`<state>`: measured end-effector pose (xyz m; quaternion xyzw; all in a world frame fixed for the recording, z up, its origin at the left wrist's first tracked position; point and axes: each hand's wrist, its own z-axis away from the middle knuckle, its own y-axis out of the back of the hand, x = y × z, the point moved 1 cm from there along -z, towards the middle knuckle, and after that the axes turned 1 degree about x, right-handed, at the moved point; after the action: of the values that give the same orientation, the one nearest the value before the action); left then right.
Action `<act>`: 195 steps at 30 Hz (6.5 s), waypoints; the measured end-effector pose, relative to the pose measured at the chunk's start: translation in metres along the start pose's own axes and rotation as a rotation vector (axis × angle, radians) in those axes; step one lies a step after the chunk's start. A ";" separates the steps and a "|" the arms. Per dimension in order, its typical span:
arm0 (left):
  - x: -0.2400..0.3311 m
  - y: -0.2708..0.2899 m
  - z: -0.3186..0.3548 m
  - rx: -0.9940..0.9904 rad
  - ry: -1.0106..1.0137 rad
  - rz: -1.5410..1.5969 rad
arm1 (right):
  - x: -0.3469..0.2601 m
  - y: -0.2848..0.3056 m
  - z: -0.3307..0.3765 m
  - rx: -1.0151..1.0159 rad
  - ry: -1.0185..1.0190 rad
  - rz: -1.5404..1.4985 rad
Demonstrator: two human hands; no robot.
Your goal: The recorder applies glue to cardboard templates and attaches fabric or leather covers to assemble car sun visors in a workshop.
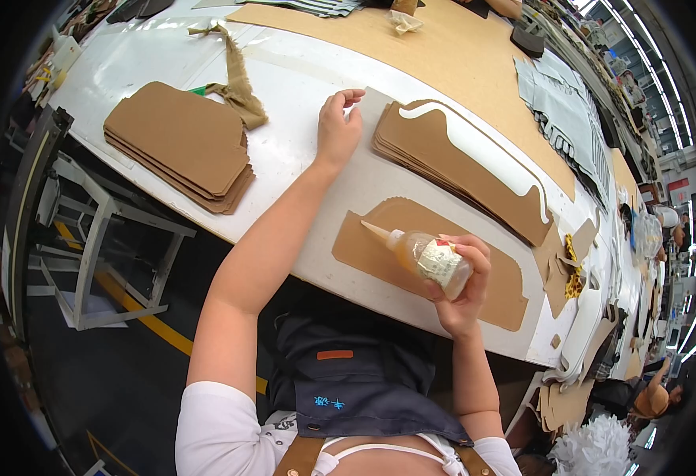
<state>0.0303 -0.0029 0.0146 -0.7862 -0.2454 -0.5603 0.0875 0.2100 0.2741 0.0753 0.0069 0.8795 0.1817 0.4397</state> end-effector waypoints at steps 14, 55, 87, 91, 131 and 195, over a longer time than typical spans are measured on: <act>-0.003 0.008 -0.006 0.055 0.024 0.082 | -0.016 -0.003 -0.011 0.510 -0.265 -0.398; -0.009 0.011 -0.005 -0.175 0.100 0.032 | 0.035 0.354 0.195 0.819 -0.956 1.767; -0.012 0.008 -0.004 -0.207 0.142 0.027 | 0.035 0.362 0.191 0.805 -1.014 1.788; -0.021 0.010 -0.006 -0.197 0.085 0.001 | 0.034 0.359 0.188 0.806 -1.014 1.768; 0.128 -0.016 0.147 -0.745 -0.658 -0.506 | 0.011 0.120 0.033 -0.025 -0.356 0.614; 0.094 -0.044 0.137 -0.628 -0.811 -0.637 | 0.055 0.112 0.034 0.108 -0.151 0.951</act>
<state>0.1479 0.1184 0.0465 -0.8134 -0.3054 -0.2600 -0.4213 0.1862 0.3987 0.0512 0.4442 0.7527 0.3156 0.3693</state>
